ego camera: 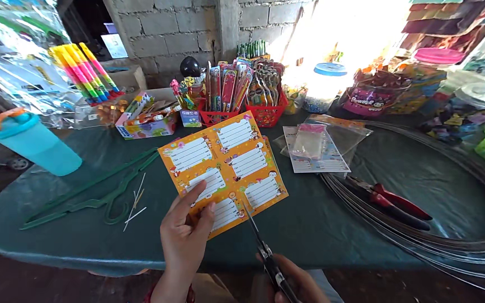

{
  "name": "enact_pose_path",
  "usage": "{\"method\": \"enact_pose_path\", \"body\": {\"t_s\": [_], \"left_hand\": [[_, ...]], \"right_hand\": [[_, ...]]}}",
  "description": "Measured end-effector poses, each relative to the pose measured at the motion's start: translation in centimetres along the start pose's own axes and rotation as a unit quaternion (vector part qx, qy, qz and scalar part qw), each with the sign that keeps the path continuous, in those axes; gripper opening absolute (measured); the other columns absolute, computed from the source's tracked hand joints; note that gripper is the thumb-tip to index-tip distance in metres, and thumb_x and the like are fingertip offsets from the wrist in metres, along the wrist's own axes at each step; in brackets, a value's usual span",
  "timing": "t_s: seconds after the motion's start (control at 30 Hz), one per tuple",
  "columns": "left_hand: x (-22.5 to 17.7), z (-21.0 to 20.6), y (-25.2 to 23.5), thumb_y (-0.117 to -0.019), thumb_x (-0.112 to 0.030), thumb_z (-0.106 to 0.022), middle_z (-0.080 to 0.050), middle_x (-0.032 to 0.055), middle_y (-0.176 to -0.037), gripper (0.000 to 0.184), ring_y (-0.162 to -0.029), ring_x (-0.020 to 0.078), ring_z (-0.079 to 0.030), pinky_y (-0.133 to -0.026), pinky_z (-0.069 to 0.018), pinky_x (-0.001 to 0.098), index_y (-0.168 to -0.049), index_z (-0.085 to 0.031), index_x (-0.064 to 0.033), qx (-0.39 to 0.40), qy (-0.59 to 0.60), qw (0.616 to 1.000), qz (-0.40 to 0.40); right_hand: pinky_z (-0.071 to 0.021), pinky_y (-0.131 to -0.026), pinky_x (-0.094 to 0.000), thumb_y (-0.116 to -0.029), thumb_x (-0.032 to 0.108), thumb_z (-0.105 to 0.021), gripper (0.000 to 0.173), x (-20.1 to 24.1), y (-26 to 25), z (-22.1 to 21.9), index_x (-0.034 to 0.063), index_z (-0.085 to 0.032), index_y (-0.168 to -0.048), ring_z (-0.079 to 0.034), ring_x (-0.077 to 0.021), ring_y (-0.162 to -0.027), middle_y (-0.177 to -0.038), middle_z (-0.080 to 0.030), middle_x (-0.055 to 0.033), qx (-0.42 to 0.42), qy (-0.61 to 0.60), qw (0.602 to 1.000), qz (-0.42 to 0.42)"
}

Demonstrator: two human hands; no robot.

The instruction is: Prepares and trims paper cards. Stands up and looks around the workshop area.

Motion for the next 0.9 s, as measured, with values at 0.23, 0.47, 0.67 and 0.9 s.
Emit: {"method": "enact_pose_path", "body": {"t_s": [0.23,0.47,0.67,0.9], "left_hand": [[0.22,-0.29,0.2,-0.0858,0.002,-0.068,-0.069,0.0052,-0.123,0.038,-0.096,0.0016,-0.07,-0.077,-0.0602,0.0165,-0.124,-0.067,0.0052,0.007,0.006,1.0,0.003],[0.12,-0.37,0.21,-0.0855,0.002,-0.068,-0.069,0.0058,-0.124,0.038,-0.098,0.0029,-0.071,-0.079,-0.0606,0.0176,-0.124,-0.067,0.0054,0.008,0.006,1.0,0.004],[0.04,-0.45,0.23,-0.0853,0.002,-0.069,-0.068,0.0056,-0.123,0.038,-0.096,0.002,-0.071,-0.078,-0.0606,0.0173,-0.124,-0.068,0.0048,0.009,0.006,1.0,0.001],[0.16,-0.63,0.44,-0.0858,0.0,-0.07,-0.069,0.0039,-0.124,0.038,-0.098,0.0024,-0.071,-0.079,-0.0606,0.0177,-0.123,-0.069,0.0028,0.012,0.006,1.0,-0.001]], "right_hand": [[-0.0544,-0.07,-0.0195,-0.1013,0.036,-0.06,0.063,-0.11,0.01,0.15,-0.0104,-0.043,-0.14,-0.063,0.0006,-0.079,-0.095,-0.067,0.0023,-0.002,0.004,1.0,0.011],[-0.0538,-0.07,-0.0192,-0.1011,0.037,-0.061,0.065,-0.11,-0.07,0.19,-0.0107,-0.042,-0.14,-0.063,0.0007,-0.079,-0.094,-0.066,0.0023,-0.005,0.003,1.0,0.007],[-0.0535,-0.069,-0.0187,-0.1014,0.039,-0.06,0.065,-0.25,-0.02,0.27,-0.0108,-0.043,-0.14,-0.062,0.0015,-0.078,-0.094,-0.067,0.002,-0.005,0.006,1.0,0.013],[-0.0532,-0.07,-0.0182,-0.1013,0.038,-0.06,0.065,-0.07,-0.02,0.2,-0.0117,-0.042,-0.14,-0.062,0.0014,-0.08,-0.095,-0.066,0.0024,-0.003,-0.002,1.0,0.008]]}}
Point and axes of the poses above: each hand's wrist, its own y-axis away from the middle knuckle, its own z-axis out of the back of the hand, x = y × z, the point moved 7 cm from there along -y, towards the middle knuckle
